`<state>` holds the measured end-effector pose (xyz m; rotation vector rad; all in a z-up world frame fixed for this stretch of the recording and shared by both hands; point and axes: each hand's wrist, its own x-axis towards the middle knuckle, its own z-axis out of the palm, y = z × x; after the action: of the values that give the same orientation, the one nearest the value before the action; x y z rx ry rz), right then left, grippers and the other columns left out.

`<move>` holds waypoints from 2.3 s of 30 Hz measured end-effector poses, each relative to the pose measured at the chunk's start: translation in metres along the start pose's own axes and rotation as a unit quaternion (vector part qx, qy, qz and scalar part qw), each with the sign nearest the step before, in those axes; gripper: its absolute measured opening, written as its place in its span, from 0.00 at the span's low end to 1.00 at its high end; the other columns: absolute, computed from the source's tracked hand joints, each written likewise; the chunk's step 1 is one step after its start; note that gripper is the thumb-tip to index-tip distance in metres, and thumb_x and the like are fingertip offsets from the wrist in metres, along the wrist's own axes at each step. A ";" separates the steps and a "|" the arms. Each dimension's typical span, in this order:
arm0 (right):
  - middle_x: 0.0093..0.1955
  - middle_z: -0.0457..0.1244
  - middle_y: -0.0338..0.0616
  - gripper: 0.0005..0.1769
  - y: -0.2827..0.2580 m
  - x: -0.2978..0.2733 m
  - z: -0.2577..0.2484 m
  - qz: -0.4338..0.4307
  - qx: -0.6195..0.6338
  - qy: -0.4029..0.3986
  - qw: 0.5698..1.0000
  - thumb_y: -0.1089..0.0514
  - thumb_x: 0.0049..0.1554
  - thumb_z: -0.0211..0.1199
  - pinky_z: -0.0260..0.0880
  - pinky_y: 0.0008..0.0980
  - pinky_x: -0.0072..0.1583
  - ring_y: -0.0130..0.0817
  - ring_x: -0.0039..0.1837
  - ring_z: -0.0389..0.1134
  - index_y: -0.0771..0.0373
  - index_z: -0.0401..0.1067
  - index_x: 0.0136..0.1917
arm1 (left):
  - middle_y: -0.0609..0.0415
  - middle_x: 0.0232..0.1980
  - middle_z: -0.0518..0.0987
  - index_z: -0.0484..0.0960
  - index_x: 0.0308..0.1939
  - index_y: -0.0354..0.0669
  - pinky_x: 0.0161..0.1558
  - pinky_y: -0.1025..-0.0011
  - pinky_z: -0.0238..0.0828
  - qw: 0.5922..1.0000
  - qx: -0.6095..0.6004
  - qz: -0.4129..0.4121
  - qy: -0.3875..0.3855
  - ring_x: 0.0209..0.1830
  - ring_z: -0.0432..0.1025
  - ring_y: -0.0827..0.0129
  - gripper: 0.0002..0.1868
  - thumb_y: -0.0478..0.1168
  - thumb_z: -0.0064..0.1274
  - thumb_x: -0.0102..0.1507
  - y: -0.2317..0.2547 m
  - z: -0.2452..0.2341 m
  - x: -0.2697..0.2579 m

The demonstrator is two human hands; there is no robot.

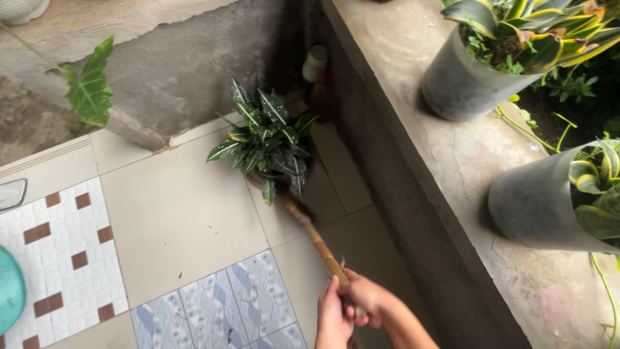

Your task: The person sweeps a tiled floor using a broom with a wooden handle, clearing debris from the floor and cleaning the area around several potted plants.

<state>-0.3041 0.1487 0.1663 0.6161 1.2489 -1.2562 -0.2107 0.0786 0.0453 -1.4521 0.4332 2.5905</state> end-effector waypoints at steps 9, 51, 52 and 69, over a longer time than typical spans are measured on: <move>0.27 0.58 0.40 0.36 -0.047 -0.081 -0.047 -0.056 -0.009 0.078 0.995 0.60 0.60 0.52 0.44 0.25 0.22 0.25 0.24 0.54 0.46 0.52 0.80 | 0.53 0.35 0.76 0.75 0.57 0.41 0.21 0.71 0.68 0.989 0.022 -0.050 -0.140 0.21 0.69 0.68 0.15 0.44 0.41 0.73 0.004 0.111 -0.039; 0.27 0.58 0.41 0.36 -0.102 0.055 -0.054 0.047 -0.171 0.187 0.966 0.52 0.63 0.53 0.49 0.29 0.26 0.29 0.25 0.54 0.41 0.49 0.83 | 0.63 0.57 0.77 0.75 0.61 0.54 0.54 0.63 0.66 0.966 0.140 -0.202 -0.075 0.49 0.69 0.71 0.20 0.54 0.40 0.71 0.048 0.097 0.086; 0.26 0.57 0.37 0.36 -0.104 0.032 -0.057 0.024 -0.132 0.161 0.978 0.52 0.62 0.55 0.50 0.26 0.25 0.26 0.24 0.53 0.42 0.55 0.82 | 0.65 0.57 0.78 0.75 0.61 0.56 0.53 0.66 0.64 0.965 0.159 -0.191 -0.084 0.49 0.69 0.74 0.18 0.52 0.40 0.71 0.045 0.098 0.082; 0.28 0.57 0.36 0.12 -0.072 0.041 -0.047 0.011 0.008 0.082 0.997 0.55 0.66 0.48 0.44 0.22 0.23 0.21 0.24 0.54 0.53 0.67 0.61 | 0.58 0.28 0.71 0.74 0.45 0.43 0.24 0.69 0.63 0.986 0.047 -0.144 -0.071 0.19 0.64 0.69 0.17 0.53 0.43 0.72 0.023 0.057 0.088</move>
<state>-0.3930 0.1561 0.1348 0.7545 1.3646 -1.2184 -0.3084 0.0734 0.0027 -1.1911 0.2973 2.3897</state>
